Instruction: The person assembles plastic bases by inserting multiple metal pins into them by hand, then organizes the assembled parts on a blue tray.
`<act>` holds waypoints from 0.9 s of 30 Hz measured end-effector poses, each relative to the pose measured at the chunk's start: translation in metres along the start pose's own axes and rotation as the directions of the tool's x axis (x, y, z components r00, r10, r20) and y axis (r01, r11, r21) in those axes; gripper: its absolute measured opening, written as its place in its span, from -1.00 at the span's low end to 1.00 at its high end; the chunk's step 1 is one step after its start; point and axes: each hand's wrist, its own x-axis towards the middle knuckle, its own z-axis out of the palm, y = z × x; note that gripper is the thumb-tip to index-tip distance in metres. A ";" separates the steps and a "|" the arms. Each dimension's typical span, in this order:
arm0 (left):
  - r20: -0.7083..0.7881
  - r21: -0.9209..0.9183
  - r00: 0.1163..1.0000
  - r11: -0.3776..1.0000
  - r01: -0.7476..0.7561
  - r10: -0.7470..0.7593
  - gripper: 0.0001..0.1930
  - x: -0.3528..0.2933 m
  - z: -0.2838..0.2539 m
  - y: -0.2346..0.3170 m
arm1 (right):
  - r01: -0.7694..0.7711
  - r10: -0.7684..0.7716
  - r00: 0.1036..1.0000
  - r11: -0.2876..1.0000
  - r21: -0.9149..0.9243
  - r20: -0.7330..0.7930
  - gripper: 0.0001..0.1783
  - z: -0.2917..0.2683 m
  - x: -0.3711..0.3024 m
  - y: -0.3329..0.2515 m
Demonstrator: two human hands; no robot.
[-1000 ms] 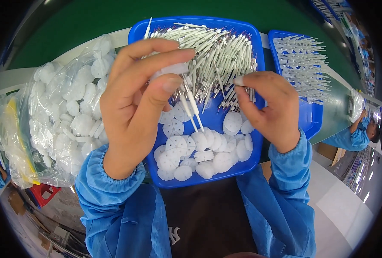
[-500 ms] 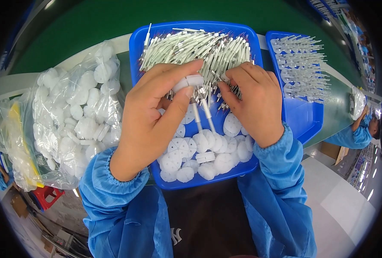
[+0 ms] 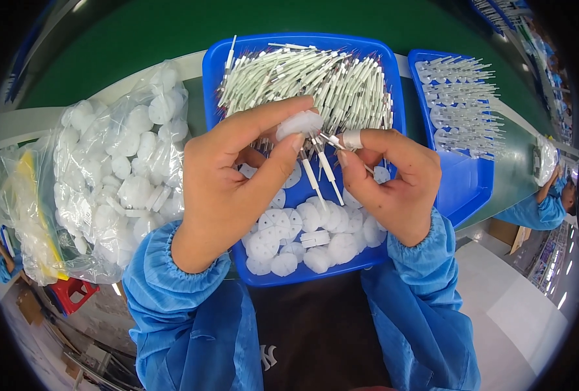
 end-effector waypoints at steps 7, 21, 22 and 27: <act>-0.012 0.203 0.990 0.970 -0.136 0.142 -0.64 0.002 0.001 -0.004 | -0.146 0.145 0.989 0.985 0.089 0.027 -0.81 -0.002 0.001 -0.009; 0.005 0.539 0.937 0.789 -0.296 0.348 -0.57 -0.005 0.012 -0.004 | 0.194 -0.209 0.978 0.905 -0.378 0.000 -0.85 0.006 0.013 -0.008; 0.001 0.541 0.952 0.800 -0.259 0.307 -0.57 -0.006 0.013 -0.003 | 0.192 -0.209 0.978 0.905 -0.380 -0.002 -0.85 0.007 0.013 -0.008; -0.021 0.505 0.975 0.844 -0.181 0.222 -0.57 -0.006 0.010 0.000 | 0.221 -0.226 0.974 0.896 -0.385 0.032 -0.83 0.009 0.014 -0.007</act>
